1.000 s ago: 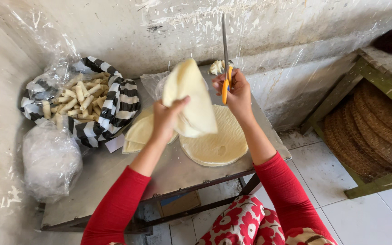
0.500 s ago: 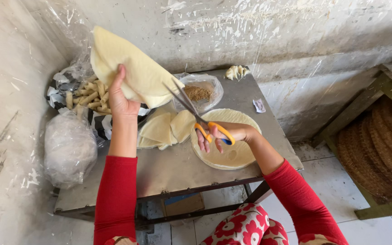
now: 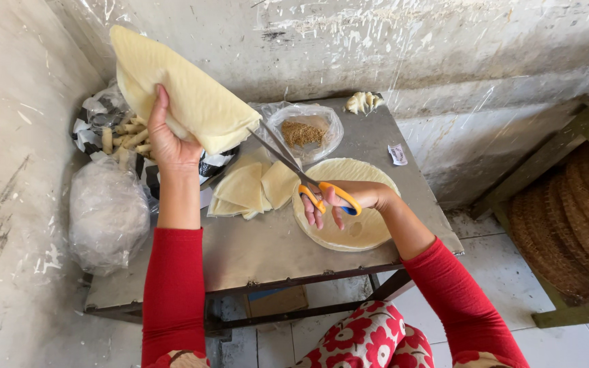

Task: The person cuts a stack of thin white wrappers using scissors, rotating and folding the sheets by hand while trimming the edges over a metal table.

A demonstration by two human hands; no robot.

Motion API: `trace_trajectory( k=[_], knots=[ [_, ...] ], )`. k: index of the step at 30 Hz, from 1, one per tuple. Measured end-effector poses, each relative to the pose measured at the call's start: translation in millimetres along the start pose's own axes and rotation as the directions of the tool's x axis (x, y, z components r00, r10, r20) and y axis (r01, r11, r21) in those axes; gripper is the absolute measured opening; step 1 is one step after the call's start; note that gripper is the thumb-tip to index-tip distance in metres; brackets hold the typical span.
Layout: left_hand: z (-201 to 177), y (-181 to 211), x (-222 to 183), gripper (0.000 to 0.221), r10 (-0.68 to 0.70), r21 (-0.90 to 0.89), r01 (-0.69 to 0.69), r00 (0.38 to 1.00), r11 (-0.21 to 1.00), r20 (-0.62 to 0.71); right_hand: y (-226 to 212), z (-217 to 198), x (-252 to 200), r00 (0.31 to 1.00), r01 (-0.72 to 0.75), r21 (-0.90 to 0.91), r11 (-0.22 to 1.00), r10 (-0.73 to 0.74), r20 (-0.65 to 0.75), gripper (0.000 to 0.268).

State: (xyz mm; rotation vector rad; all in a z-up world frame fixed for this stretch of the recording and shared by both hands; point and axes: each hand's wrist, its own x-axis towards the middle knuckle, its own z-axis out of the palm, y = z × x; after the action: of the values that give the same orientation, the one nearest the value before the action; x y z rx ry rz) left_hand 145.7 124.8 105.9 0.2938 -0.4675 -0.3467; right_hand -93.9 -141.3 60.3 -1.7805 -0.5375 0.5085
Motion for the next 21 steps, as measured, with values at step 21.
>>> trace_trajectory(
  k=[21],
  knots=[
    [-10,-14,-9,0.044,-0.057,0.074,0.045,0.983,0.996,0.172,-8,3,2,0.983,0.18,-0.03,0.983,-0.181,-0.022,0.098]
  ],
)
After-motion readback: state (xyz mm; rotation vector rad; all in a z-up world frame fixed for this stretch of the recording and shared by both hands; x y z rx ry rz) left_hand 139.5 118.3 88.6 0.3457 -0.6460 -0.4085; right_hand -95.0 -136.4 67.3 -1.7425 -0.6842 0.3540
